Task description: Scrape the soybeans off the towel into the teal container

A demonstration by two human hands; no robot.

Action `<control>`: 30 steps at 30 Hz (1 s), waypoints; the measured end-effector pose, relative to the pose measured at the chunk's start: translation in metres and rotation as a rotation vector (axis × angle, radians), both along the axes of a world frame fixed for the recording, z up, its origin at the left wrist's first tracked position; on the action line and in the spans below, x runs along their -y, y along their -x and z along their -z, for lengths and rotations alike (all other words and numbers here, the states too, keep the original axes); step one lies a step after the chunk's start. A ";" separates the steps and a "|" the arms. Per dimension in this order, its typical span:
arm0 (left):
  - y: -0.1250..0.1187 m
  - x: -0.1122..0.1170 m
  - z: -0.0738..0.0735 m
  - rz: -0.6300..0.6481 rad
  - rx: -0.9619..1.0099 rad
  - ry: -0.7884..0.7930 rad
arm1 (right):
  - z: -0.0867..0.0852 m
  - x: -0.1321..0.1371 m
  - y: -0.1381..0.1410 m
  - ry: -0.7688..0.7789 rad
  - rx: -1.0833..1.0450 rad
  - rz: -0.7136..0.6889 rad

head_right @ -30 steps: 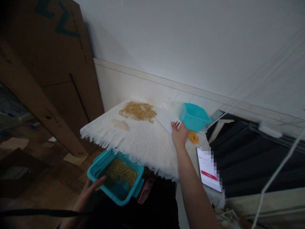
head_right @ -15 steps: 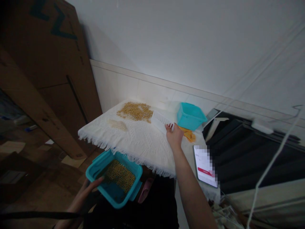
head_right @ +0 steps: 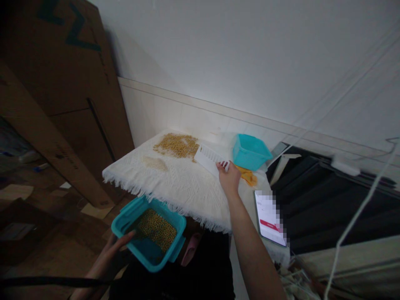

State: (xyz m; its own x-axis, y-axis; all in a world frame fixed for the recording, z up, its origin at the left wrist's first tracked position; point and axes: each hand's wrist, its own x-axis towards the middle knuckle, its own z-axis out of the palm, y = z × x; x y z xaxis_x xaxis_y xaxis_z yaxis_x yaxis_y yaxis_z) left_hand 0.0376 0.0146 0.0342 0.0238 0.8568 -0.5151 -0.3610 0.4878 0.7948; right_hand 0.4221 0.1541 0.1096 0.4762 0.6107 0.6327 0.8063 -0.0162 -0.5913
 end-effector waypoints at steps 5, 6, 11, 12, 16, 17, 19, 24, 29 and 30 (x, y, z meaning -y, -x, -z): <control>-0.001 -0.005 0.006 -0.028 0.018 0.071 | -0.002 0.001 0.000 -0.007 -0.025 -0.026; -0.001 -0.005 0.007 -0.024 0.001 0.071 | -0.002 0.000 0.000 0.002 -0.029 -0.032; -0.001 -0.004 0.007 -0.037 0.034 0.073 | -0.002 -0.001 0.000 0.001 -0.071 -0.063; -0.001 -0.004 0.006 -0.040 0.041 0.076 | -0.002 -0.001 0.000 -0.004 -0.076 -0.057; -0.001 -0.001 0.003 -0.018 0.032 0.049 | -0.001 0.000 -0.001 -0.003 -0.060 -0.031; 0.000 -0.001 0.004 -0.007 0.035 0.041 | -0.001 0.000 -0.001 0.001 -0.053 -0.037; 0.001 0.000 0.005 0.012 0.043 0.037 | 0.000 0.000 -0.001 -0.002 -0.046 -0.050; 0.000 -0.003 0.008 -0.016 0.008 0.055 | 0.001 -0.002 -0.001 -0.050 -0.066 -0.061; -0.001 -0.004 0.008 -0.034 0.003 0.061 | 0.004 -0.002 0.004 -0.028 -0.055 -0.113; -0.001 -0.004 0.008 -0.028 0.004 0.060 | 0.004 -0.002 0.005 -0.021 -0.059 -0.123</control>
